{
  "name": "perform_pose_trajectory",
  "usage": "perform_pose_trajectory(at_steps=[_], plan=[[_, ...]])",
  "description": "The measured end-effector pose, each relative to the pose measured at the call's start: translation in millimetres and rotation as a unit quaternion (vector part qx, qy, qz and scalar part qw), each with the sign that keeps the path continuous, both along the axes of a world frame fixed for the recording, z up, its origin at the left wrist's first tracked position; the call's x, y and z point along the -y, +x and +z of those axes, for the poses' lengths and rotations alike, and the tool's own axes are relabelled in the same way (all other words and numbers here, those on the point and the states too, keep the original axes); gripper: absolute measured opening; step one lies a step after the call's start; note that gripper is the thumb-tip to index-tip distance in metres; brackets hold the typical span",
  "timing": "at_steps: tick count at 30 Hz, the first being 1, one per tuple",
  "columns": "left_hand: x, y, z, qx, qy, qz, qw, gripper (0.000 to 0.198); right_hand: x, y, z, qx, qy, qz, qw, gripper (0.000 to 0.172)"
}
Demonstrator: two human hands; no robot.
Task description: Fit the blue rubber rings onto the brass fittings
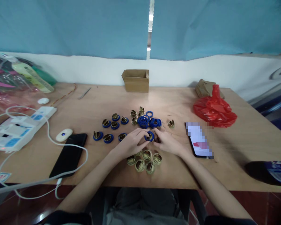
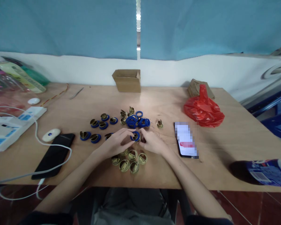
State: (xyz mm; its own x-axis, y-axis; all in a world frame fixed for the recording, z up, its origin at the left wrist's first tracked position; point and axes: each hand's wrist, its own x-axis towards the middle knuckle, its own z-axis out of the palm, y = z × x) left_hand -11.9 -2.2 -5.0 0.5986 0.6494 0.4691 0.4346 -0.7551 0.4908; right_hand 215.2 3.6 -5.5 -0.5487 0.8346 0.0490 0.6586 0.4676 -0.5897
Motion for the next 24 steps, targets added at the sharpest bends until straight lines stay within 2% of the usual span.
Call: perform_pose_trajectory(at_steps=[5,8,15,21,24], plan=[[0,4,-1.2,-0.007,-0.013,0.022,1.0,0.032,0,3,2.4,-0.002,-0.014,0.0,1.0,0.032],[1,6,-2.2,-0.013,-0.015,0.027,0.999,0.04,-1,7,6.3,-0.039,-0.042,0.016,0.998,0.036],[1,7,-11.1,0.011,-0.053,0.043,0.998,0.042,-1,7,16.8,-0.142,-0.04,0.001,0.989,0.019],[1,11,-18.0,0.01,-0.069,0.057,0.996,0.043,0,1,13.6,-0.147,-0.023,-0.004,0.989,0.007],[0,11,-18.7,0.007,-0.075,0.058,0.995,0.041,0,-2,9.6,-0.122,0.019,0.012,0.992,0.005]])
